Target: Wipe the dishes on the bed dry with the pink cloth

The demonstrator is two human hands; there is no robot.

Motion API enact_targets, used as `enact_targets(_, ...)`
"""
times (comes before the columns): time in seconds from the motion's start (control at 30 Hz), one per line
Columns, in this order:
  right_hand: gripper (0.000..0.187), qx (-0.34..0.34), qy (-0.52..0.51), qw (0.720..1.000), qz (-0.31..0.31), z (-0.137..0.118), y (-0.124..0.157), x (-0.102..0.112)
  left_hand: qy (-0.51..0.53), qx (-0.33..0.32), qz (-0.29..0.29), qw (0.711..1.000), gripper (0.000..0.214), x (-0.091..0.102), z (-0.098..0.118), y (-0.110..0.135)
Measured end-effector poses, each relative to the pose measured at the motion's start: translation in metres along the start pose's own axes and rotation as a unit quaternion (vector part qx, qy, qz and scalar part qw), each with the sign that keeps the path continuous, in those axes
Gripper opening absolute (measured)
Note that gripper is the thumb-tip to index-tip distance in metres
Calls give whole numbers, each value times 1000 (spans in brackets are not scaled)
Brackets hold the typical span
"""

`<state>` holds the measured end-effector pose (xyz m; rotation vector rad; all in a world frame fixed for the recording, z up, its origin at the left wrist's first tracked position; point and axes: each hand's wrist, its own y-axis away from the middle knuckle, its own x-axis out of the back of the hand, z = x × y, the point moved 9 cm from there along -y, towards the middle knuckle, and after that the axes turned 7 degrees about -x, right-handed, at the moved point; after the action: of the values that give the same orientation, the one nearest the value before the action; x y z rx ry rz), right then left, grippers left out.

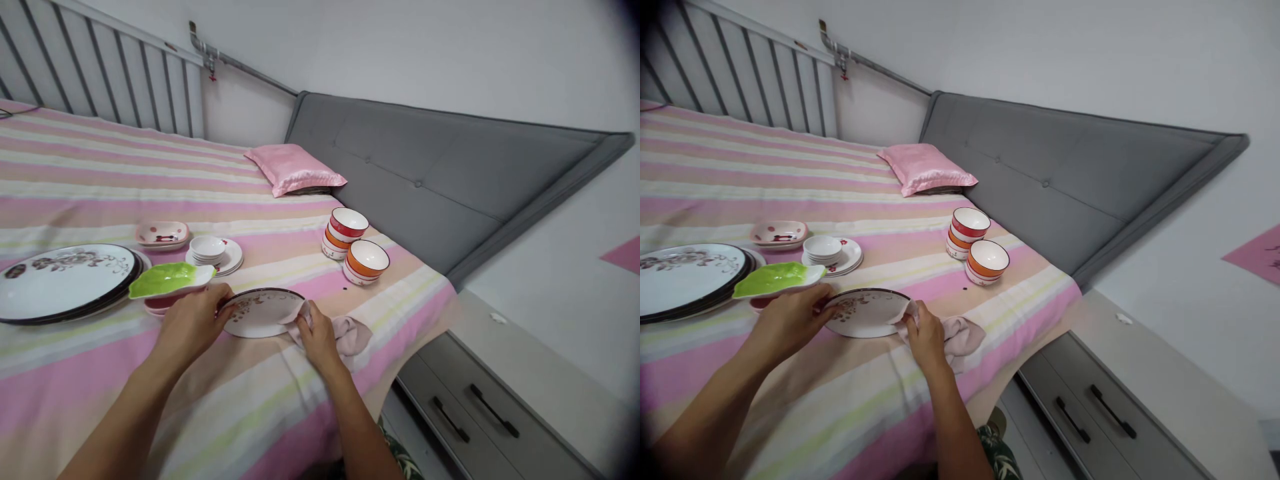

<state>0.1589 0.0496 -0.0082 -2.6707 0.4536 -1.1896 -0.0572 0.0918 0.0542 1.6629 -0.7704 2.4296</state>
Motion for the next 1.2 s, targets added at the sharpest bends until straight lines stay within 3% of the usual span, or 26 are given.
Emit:
enact_targets(0.1,20,1,-56,998,0,-5,1,6,-34,7,1,999,16,2,3,1)
enact_targets(0.17,20,9,-85,996,37,-8,0,21,-6,7,-11,1000,17,-7,8,1)
enact_targets(0.3,25,47,-77,985,148,-14,1,59,106,-7,-60,992,23,-43,26,2)
enact_targets(0.4,28,107,-32,982,150,-25,3,66,140,-11,-88,986,29,-65,37,4)
enact_targets(0.47,29,128,-6,982,136,-32,4,64,176,-25,-60,982,31,-62,42,3)
enact_targets(0.6,29,140,17,983,119,-42,7,58,233,-90,49,967,26,-30,50,3)
enact_targets(0.67,28,143,12,982,119,-45,9,58,236,-107,72,963,21,-19,53,4)
enact_targets(1.0,17,64,-20,997,44,-22,-1,45,254,-74,37,964,21,-26,30,-2)
enact_targets(1.2,16,-18,34,999,-9,-1,-5,35,245,-24,0,969,22,-33,11,-4)
